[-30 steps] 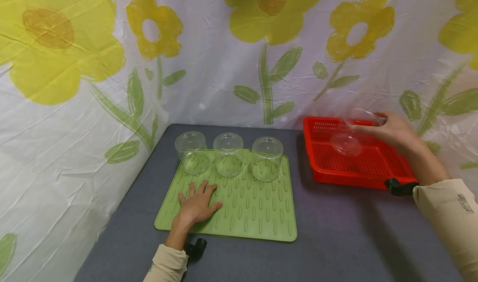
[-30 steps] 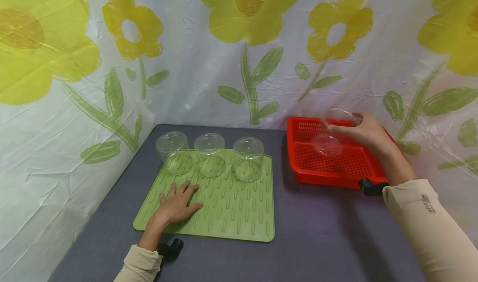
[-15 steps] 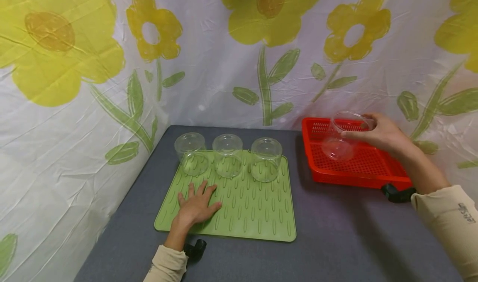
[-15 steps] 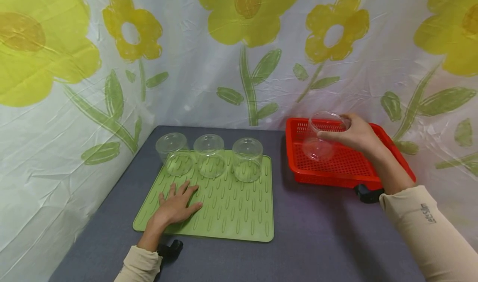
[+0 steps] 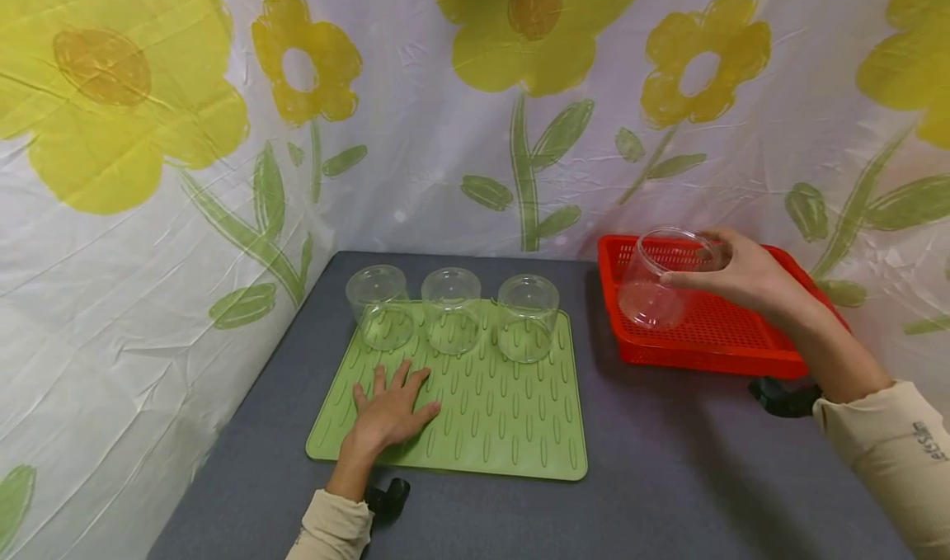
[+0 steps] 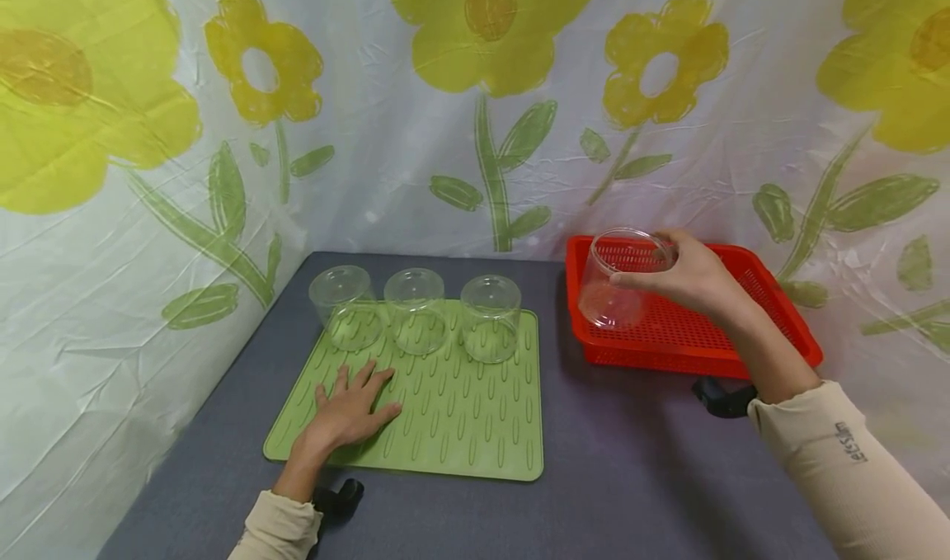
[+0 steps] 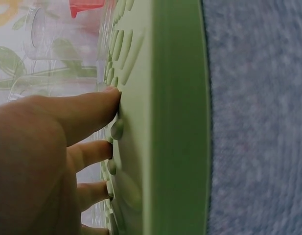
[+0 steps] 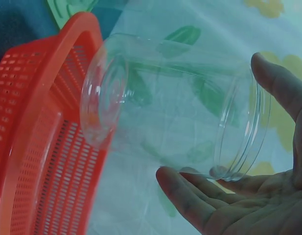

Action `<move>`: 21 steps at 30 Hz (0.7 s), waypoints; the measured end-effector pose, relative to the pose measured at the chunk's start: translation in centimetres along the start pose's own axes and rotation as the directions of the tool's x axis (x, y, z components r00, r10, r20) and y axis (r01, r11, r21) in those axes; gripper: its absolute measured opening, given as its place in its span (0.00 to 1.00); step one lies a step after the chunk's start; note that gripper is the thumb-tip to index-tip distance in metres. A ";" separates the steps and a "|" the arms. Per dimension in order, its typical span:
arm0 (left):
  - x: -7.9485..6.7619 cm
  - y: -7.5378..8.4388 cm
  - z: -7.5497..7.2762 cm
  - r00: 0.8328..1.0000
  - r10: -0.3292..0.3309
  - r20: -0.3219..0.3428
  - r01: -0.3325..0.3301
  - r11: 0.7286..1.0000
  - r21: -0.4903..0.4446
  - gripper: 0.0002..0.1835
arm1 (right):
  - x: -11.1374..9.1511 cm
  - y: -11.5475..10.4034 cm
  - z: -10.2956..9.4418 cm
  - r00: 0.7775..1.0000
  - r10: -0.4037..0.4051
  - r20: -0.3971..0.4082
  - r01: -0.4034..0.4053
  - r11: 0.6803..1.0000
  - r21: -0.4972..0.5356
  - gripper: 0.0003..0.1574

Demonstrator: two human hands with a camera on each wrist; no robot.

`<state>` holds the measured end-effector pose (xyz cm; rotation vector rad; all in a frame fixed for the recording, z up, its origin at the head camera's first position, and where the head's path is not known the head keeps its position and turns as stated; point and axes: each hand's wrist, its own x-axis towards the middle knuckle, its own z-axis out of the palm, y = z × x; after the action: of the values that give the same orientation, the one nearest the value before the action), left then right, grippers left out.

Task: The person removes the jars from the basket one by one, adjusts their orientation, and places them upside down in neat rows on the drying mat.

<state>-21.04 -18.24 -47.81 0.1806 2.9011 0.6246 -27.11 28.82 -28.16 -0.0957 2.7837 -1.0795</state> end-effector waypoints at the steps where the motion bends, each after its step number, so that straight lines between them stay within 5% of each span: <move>1: 0.0 0.0 0.0 1.000 -0.001 -0.001 0.001 1.000 -0.001 0.34 | -0.1 -0.1 0.1 1.000 0.003 -0.003 -0.003 1.000 -0.012 0.71; 14: 0.1 1.2 0.0 0.991 -0.004 -0.132 0.002 1.000 -0.017 0.31 | -1.4 -1.2 0.9 0.999 -0.040 -0.030 0.037 0.996 -0.079 0.68; 17: 0.0 2.1 -0.5 0.974 0.016 -0.226 -0.015 1.000 0.006 0.29 | -1.8 -1.7 1.4 0.998 -0.064 -0.029 0.062 0.994 -0.089 0.67; 21: -0.3 3.7 -1.7 0.929 0.081 -0.361 -0.084 0.996 0.007 0.23 | -2.4 -2.4 1.9 0.996 -0.092 -0.016 0.090 0.993 -0.080 0.67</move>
<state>-20.75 -15.61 -44.65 0.2076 3.2575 0.7565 -24.40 26.02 -27.65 -0.2247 2.8655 -0.9940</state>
